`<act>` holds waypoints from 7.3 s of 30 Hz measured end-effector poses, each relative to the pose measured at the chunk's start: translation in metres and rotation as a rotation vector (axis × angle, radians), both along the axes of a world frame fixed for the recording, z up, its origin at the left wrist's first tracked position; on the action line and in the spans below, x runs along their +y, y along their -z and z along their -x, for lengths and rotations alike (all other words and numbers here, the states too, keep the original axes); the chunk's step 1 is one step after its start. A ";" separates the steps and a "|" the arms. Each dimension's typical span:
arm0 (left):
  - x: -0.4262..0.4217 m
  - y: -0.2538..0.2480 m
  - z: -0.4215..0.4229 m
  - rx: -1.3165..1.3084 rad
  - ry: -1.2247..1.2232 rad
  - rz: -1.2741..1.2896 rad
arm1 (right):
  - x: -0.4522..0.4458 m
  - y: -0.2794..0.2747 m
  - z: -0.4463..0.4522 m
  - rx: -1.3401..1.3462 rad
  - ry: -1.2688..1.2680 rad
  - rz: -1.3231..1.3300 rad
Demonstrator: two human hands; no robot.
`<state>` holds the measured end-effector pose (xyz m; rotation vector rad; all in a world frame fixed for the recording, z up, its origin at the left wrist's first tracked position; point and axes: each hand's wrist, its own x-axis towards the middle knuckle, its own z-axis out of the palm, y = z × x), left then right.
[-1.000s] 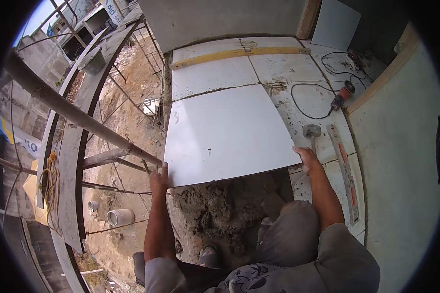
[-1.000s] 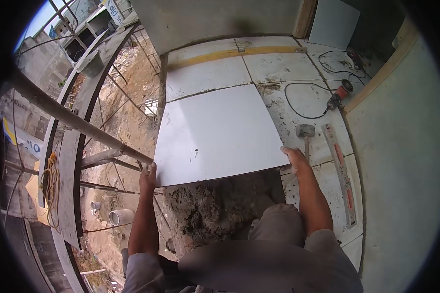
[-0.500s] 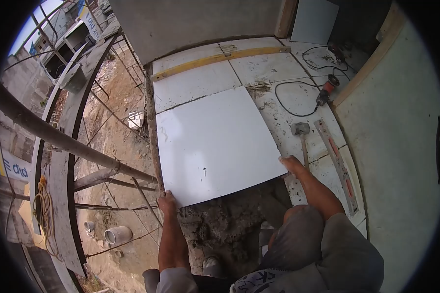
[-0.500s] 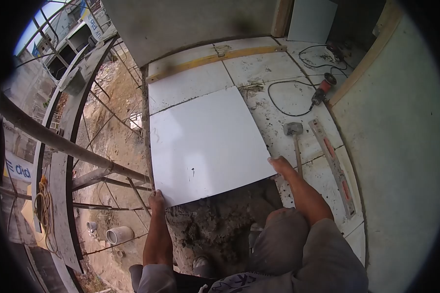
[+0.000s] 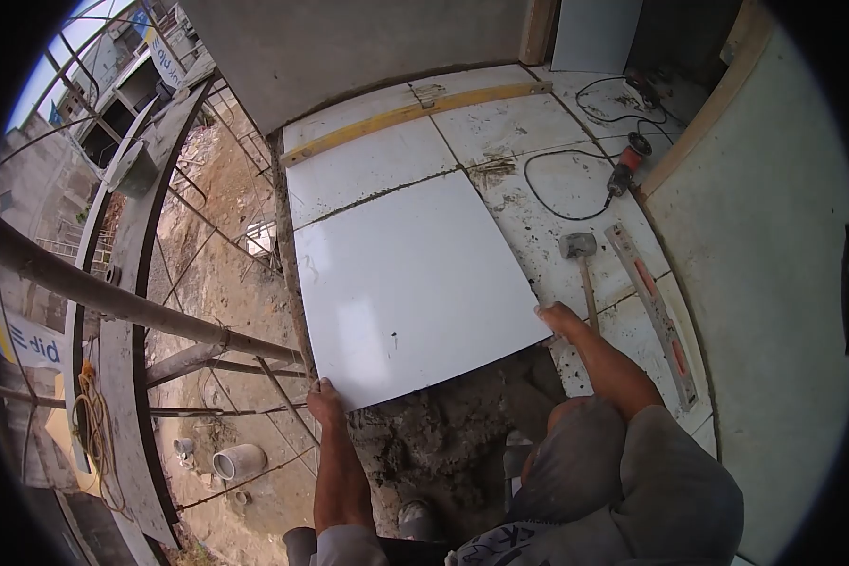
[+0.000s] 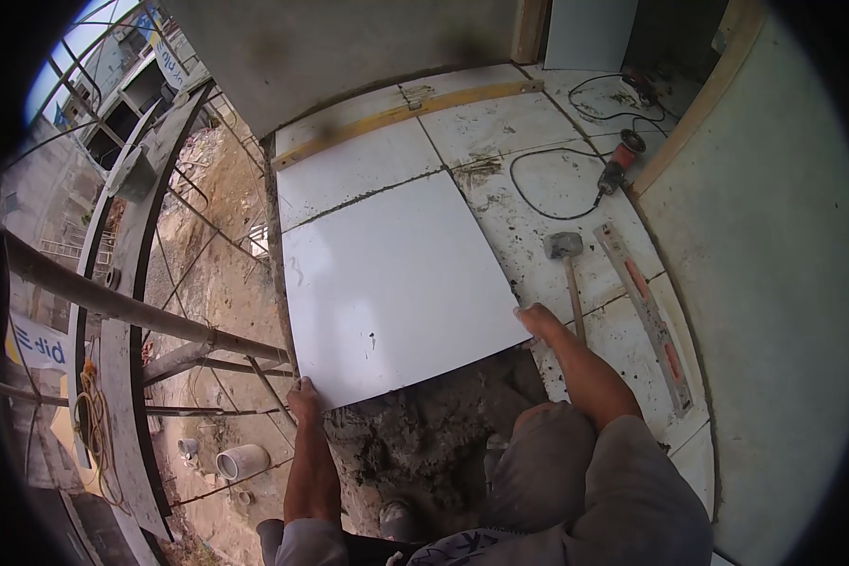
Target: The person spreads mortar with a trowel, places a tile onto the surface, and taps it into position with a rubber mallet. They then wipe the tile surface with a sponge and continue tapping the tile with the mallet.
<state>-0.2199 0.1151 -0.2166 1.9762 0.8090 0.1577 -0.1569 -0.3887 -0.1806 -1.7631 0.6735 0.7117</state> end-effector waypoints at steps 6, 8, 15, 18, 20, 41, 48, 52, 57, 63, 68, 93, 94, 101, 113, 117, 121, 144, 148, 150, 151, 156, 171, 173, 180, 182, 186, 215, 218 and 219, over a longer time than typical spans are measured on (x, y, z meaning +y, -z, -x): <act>-0.011 -0.004 -0.005 0.033 -0.062 0.012 | 0.002 0.010 -0.002 -0.014 -0.001 0.078; 0.012 0.037 0.000 0.038 -0.050 -0.074 | 0.008 0.011 -0.004 0.000 0.023 0.196; 0.000 0.023 0.002 0.031 -0.098 -0.011 | 0.003 0.029 -0.006 -0.105 -0.205 0.667; 0.005 0.022 -0.002 0.013 -0.110 -0.024 | 0.028 -0.010 -0.003 -0.106 -0.133 0.589; 0.005 0.017 -0.002 0.022 -0.081 -0.028 | 0.029 -0.011 0.003 -0.074 -0.023 0.522; -0.002 0.031 -0.002 -0.067 -0.113 0.196 | 0.018 0.011 0.008 -0.274 -0.316 0.705; -0.013 -0.051 -0.045 -0.163 0.002 -0.194 | 0.033 -0.025 -0.007 -0.389 -0.360 0.705; -0.035 -0.110 -0.056 -0.156 0.126 -0.309 | 0.031 -0.032 0.006 -0.455 -0.323 0.601; -0.059 -0.056 -0.036 0.076 0.386 -0.516 | -0.010 -0.037 0.047 -0.296 -0.319 0.797; -0.133 -0.052 -0.030 0.391 0.629 -0.518 | -0.062 -0.001 0.077 -0.317 -0.095 1.278; -0.154 -0.051 -0.037 0.575 0.723 -0.484 | -0.071 0.036 0.062 -0.147 -0.100 0.998; -0.160 -0.060 -0.077 0.673 0.798 -0.572 | 0.069 -0.049 0.040 -0.762 -0.340 0.113; -0.160 -0.060 -0.077 0.679 0.798 -0.574 | 0.066 -0.031 0.048 -0.757 -0.377 0.204; -0.153 -0.053 -0.069 0.720 0.798 -0.520 | 0.058 -0.051 0.034 -0.616 -0.256 0.165; -0.213 -0.057 -0.183 0.688 0.677 -0.455 | 0.054 -0.156 -0.104 -1.059 0.099 -0.237; -0.213 -0.061 -0.198 0.749 0.662 -0.438 | 0.077 -0.044 -0.114 -0.668 -0.048 -0.121; -0.215 -0.059 -0.206 0.787 0.669 -0.435 | 0.097 0.013 -0.094 -0.462 -0.139 0.046; -0.209 -0.068 -0.209 0.700 0.632 -0.435 | 0.126 -0.108 -0.109 -0.959 -0.027 -0.174; -0.208 -0.069 -0.208 0.699 0.624 -0.443 | 0.138 -0.132 -0.113 -1.069 -0.016 -0.290; -0.208 -0.069 -0.208 0.663 0.614 -0.448 | 0.147 -0.107 -0.108 -1.126 0.044 -0.340; -0.208 -0.070 -0.209 0.659 0.610 -0.451 | 0.144 -0.078 -0.100 -1.006 0.019 -0.235; -0.207 -0.073 -0.211 0.670 0.608 -0.397 | 0.132 0.007 -0.066 -0.592 -0.112 0.307; -0.113 -0.037 -0.212 0.471 0.545 -0.477 | 0.169 -0.029 -0.033 -0.555 -0.093 -0.080; -0.115 -0.049 -0.221 0.651 0.482 -0.447 | 0.172 -0.098 -0.053 -0.620 -0.074 -0.158; -0.108 -0.054 -0.229 0.683 0.548 -0.429 | 0.185 0.015 -0.084 -0.776 0.038 0.004; -0.106 -0.046 -0.225 0.662 0.600 -0.435 | 0.180 0.004 -0.073 -0.656 -0.053 0.036; -0.096 -0.041 -0.231 0.603 0.632 -0.521 | 0.203 -0.107 -0.121 -0.674 -0.080 -0.198; -0.089 -0.041 -0.234 0.561 0.652 -0.613 | 0.214 -0.027 -0.100 -0.962 -0.160 -0.073; -0.089 -0.048 -0.233 0.565 0.660 -0.578 | 0.195 0.057 -0.081 -0.794 -0.304 0.440; -0.084 -0.052 -0.245 0.555 0.652 -0.590 | 0.206 0.005 -0.094 -0.560 -0.218 0.187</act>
